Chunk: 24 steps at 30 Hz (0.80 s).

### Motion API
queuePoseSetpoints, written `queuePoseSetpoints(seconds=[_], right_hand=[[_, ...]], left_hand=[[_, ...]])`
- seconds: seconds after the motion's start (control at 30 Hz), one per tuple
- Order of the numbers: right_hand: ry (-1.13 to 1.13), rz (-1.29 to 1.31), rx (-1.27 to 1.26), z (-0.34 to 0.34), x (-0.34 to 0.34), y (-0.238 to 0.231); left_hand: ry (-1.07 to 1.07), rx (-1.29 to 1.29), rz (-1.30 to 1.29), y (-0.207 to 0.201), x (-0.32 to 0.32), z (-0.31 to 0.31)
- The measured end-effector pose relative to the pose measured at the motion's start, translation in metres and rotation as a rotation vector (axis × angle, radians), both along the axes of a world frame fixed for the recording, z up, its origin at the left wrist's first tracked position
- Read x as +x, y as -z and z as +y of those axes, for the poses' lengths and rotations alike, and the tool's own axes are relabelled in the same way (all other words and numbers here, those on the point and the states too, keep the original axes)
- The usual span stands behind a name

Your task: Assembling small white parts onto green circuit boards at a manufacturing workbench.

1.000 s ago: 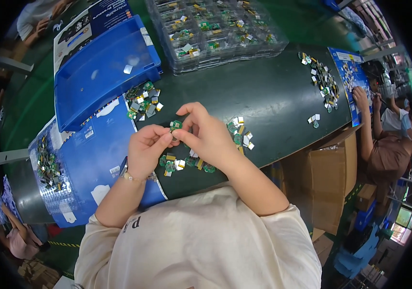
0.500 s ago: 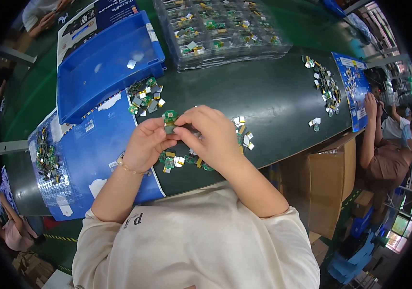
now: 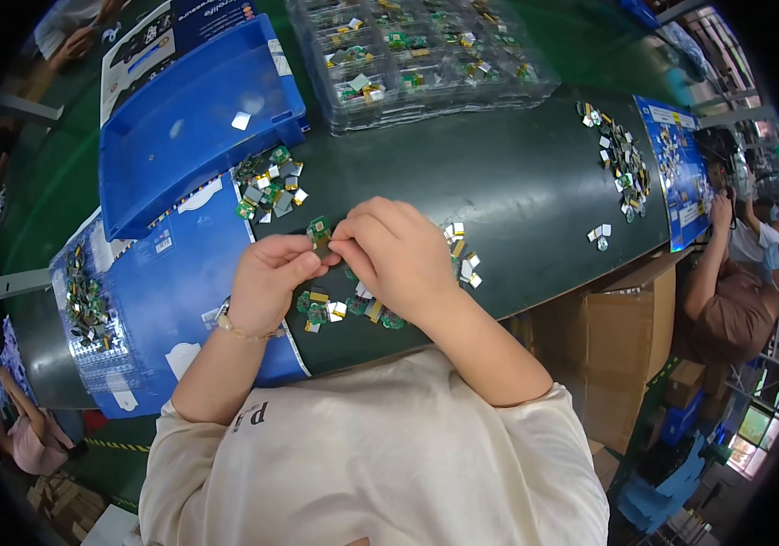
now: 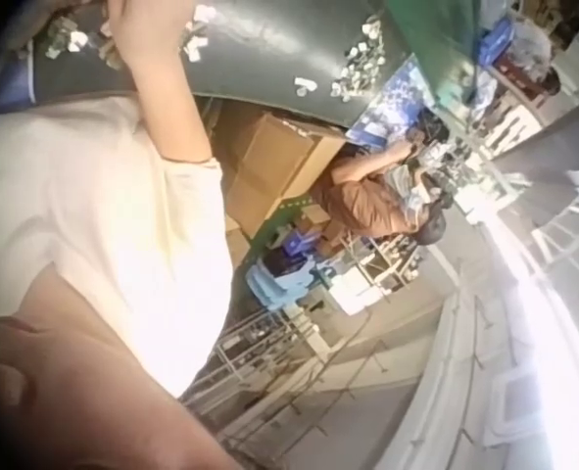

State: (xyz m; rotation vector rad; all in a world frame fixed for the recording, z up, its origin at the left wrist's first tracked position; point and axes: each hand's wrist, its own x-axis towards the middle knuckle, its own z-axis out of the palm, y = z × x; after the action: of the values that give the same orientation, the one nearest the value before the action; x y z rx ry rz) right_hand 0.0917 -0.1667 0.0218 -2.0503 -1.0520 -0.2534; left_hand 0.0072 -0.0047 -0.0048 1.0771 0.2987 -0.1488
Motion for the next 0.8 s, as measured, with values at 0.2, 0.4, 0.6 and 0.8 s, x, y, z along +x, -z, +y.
queuePoseSetpoints(seconds=[0.2,0.4,0.6,0.8], right_hand=[[-0.066,0.001,-0.11,0.004,0.006,0.001],[-0.108,0.044,-0.037,0.005,-0.004,-0.002],[-0.074,0.102,-0.023,-0.004,0.009,-0.008],[-0.081,0.073,-0.293,-0.016,0.042,0.002]], left_hand=[[-0.01,0.094,-0.044,0.005,0.0,0.002],[-0.028,-0.113,-0.022,0.003,0.003,0.001],[-0.081,-0.35,0.047,0.01,0.004,0.008],[-0.155,-0.569,-0.03,0.012,0.005,0.019]])
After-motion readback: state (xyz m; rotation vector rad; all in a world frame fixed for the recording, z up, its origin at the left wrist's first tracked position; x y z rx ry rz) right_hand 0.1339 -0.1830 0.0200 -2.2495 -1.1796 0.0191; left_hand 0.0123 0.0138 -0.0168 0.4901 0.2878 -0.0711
